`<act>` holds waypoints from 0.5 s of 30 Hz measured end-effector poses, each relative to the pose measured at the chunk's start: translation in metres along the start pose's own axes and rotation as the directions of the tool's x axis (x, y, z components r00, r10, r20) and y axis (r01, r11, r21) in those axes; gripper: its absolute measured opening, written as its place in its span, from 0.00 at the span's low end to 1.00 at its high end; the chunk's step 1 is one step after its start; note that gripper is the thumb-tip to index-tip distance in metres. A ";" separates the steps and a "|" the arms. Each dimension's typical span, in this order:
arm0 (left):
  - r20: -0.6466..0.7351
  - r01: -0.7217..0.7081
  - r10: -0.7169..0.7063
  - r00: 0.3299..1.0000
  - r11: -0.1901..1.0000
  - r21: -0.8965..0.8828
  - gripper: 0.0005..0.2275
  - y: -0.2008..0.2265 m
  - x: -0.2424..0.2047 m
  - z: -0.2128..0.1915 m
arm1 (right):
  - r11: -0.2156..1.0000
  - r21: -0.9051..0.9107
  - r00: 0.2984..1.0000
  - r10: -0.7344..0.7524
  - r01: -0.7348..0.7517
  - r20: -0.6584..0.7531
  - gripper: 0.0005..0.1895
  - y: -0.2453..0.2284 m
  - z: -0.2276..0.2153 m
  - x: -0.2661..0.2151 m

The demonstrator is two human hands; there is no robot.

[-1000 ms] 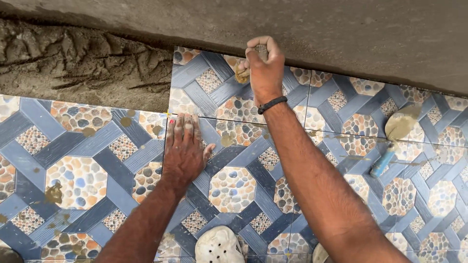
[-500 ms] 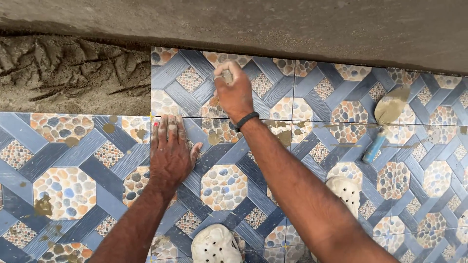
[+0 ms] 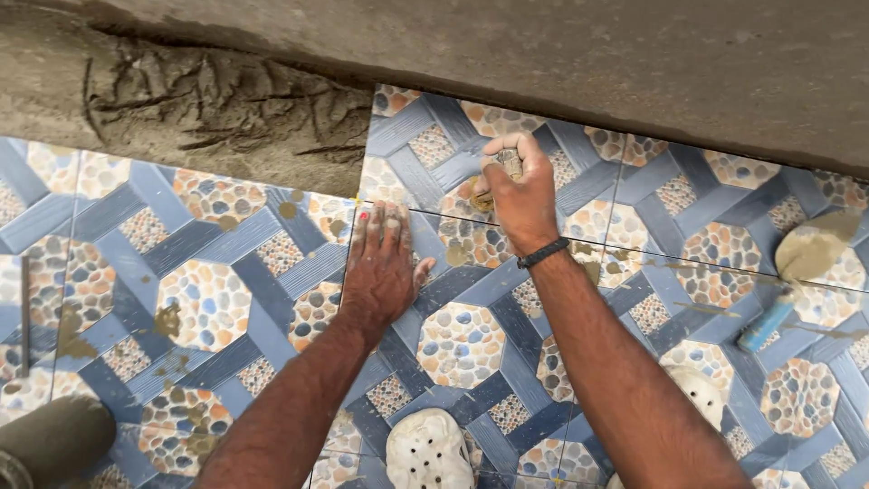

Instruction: Applying mortar and laying patterned tiles on a floor surface.

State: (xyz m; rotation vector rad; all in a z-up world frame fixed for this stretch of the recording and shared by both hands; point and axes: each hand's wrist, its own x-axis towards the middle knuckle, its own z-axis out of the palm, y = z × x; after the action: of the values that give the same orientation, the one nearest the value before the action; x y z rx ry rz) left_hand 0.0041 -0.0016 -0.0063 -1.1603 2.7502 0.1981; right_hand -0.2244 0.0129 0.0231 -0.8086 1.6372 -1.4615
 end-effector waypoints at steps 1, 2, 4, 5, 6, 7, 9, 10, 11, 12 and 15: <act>-0.002 -0.010 0.010 1.000 1.000 -0.020 0.37 0.000 -0.001 0.002 | 0.998 -0.058 1.000 0.002 -0.002 0.011 0.06 0.003 0.003 -0.003; -0.013 -0.020 0.020 1.000 0.999 -0.040 0.36 0.000 0.001 0.003 | 0.993 -0.117 1.000 -0.004 0.006 0.020 0.06 0.004 0.005 -0.004; -0.010 -0.022 0.022 1.000 1.000 -0.003 0.36 -0.001 0.003 0.003 | 0.988 -0.153 0.999 -0.029 0.035 0.044 0.06 0.003 0.007 -0.006; -0.003 -0.036 0.036 0.999 0.999 0.029 0.36 0.000 0.003 0.004 | 0.980 -0.192 0.997 -0.049 0.059 0.057 0.05 0.002 0.007 -0.007; -0.005 -0.020 0.020 1.000 0.999 0.034 0.36 0.000 0.003 0.003 | 0.980 -0.187 0.996 -0.053 0.066 0.072 0.05 0.004 0.009 -0.007; 0.007 -0.021 0.021 1.000 1.000 0.020 0.36 -0.001 0.003 0.003 | 0.982 -0.181 0.996 -0.043 0.057 0.079 0.05 0.005 0.011 -0.007; 0.018 -0.009 0.009 1.000 1.000 0.004 0.36 0.001 0.000 0.001 | 0.983 -0.175 0.994 -0.033 0.051 0.101 0.05 0.010 0.012 -0.011; 0.013 -0.016 0.016 1.000 1.000 0.004 0.36 0.002 0.001 -0.001 | 0.978 -0.205 0.994 -0.004 0.027 0.109 0.06 0.013 0.012 -0.011; 0.009 -0.024 0.024 1.000 1.000 0.004 0.36 0.003 0.003 -0.004 | 0.972 -0.236 0.993 0.025 0.004 0.117 0.07 0.015 0.011 -0.010; 0.002 -0.008 0.008 1.000 1.000 0.005 0.36 0.003 0.001 -0.006 | 0.972 -0.234 0.991 0.018 0.014 0.133 0.07 0.011 0.013 -0.017; 0.075 -0.003 0.002 0.997 1.000 0.013 0.36 0.002 -0.002 -0.010 | 0.860 -0.495 0.966 0.015 0.120 0.260 0.14 0.003 0.020 -0.045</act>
State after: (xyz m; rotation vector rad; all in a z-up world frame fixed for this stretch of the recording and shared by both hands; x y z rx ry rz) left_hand 0.0028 -0.0004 0.0036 -1.1229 2.6840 0.2192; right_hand -0.1843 0.0423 0.0254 -1.2869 1.8287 -0.9052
